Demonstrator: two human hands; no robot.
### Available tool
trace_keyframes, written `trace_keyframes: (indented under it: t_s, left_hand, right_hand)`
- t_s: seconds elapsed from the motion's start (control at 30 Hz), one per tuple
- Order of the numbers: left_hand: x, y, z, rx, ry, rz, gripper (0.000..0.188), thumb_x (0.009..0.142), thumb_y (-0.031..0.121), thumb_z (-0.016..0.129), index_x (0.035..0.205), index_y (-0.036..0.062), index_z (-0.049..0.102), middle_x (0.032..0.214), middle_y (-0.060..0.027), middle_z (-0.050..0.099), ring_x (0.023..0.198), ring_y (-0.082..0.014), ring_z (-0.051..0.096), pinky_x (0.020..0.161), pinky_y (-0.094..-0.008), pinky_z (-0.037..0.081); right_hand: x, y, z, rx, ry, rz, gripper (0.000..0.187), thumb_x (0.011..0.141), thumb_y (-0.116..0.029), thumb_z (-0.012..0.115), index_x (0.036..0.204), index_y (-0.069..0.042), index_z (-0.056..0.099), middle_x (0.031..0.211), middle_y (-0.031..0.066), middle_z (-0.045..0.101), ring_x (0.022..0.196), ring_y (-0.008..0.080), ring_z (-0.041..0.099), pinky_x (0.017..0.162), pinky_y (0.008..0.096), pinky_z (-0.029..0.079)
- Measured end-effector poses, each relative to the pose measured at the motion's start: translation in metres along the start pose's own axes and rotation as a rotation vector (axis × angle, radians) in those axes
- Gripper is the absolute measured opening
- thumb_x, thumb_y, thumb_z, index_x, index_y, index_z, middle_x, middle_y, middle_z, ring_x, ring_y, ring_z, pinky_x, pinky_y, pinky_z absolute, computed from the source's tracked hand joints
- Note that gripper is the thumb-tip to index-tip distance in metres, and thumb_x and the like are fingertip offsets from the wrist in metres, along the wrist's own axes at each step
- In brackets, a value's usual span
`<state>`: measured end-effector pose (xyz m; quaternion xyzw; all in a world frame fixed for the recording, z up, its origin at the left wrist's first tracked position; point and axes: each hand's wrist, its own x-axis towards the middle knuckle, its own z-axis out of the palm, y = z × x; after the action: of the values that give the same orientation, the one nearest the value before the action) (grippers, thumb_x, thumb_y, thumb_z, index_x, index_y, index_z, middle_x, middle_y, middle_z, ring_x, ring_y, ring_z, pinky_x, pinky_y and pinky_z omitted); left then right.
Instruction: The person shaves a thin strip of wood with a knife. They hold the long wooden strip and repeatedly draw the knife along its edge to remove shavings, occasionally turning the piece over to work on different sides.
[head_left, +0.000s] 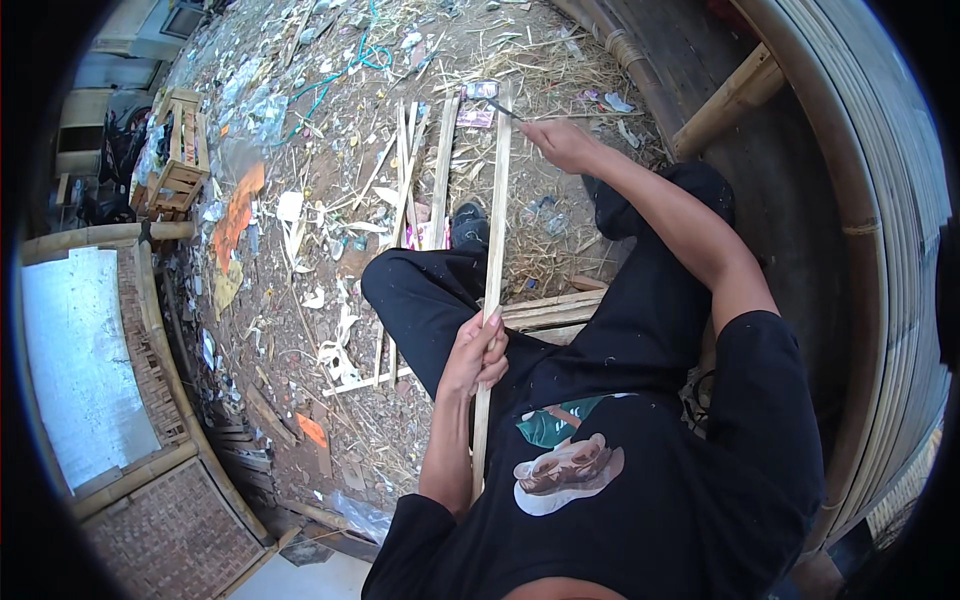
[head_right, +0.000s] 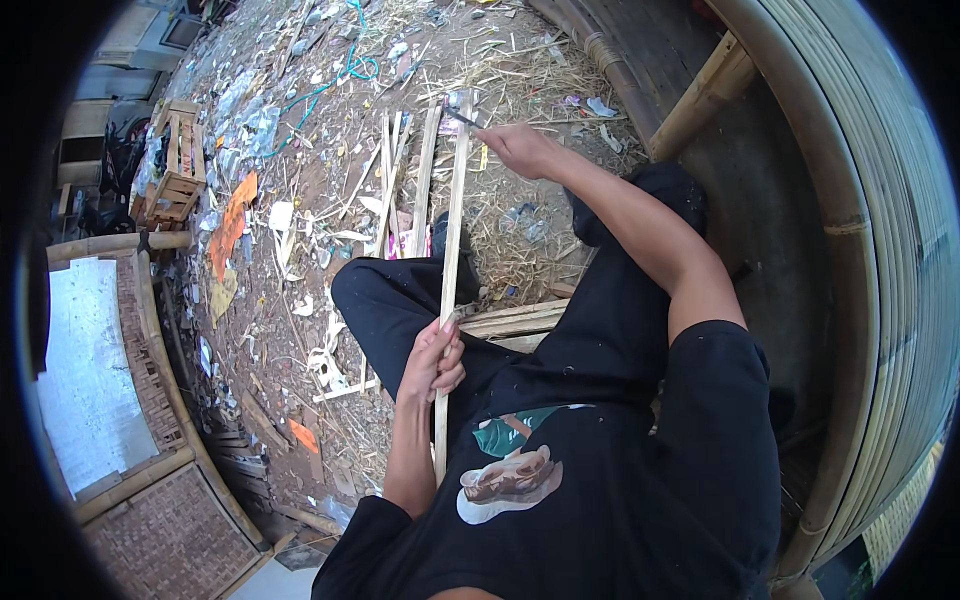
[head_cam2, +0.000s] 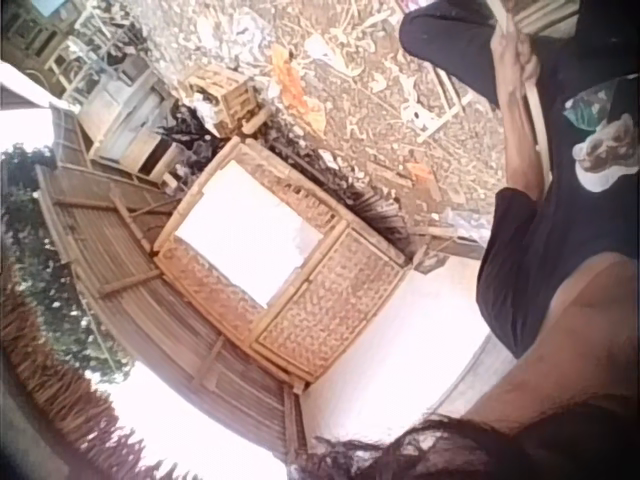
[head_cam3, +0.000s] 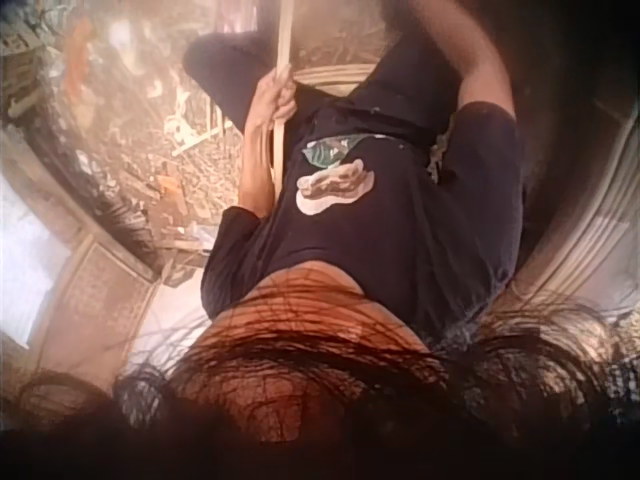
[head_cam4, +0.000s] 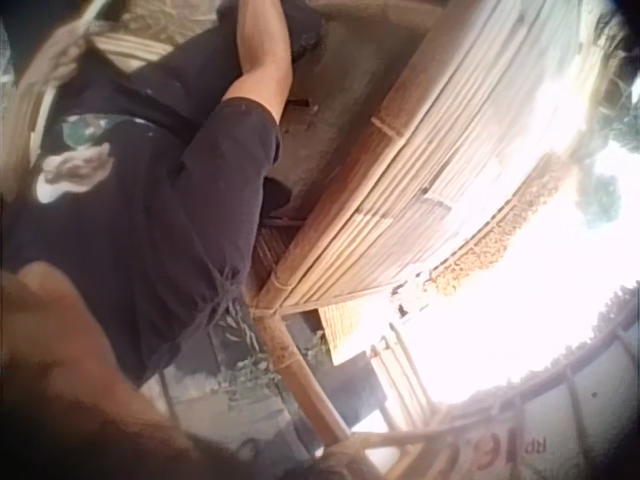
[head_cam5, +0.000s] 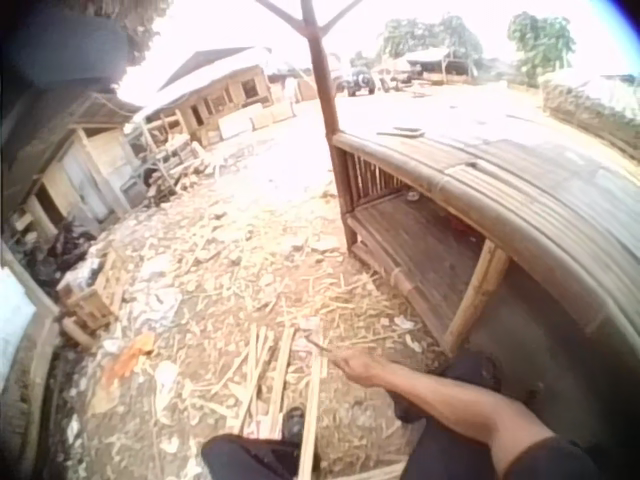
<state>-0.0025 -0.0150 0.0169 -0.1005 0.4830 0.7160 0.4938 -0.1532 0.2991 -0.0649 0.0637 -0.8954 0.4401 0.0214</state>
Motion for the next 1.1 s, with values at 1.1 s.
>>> trace_keyframes:
  t_s: [1.1]
  left_hand:
    - [0.060,0.017,0.007,0.460,0.254,0.154,0.022,0.100,0.027,0.051,0.095,0.0058,0.050,0.055,0.0054,0.036,0.038,-0.0030,0.033,0.034,-0.0199,0.027]
  right_hand:
    - [-0.046,-0.053,-0.001,0.085,0.087,-0.033,0.030,0.098,-0.027,0.049,0.093,0.001,0.057,0.079,0.0235,0.061,0.079,0.0424,0.061,0.069,0.0486,0.046]
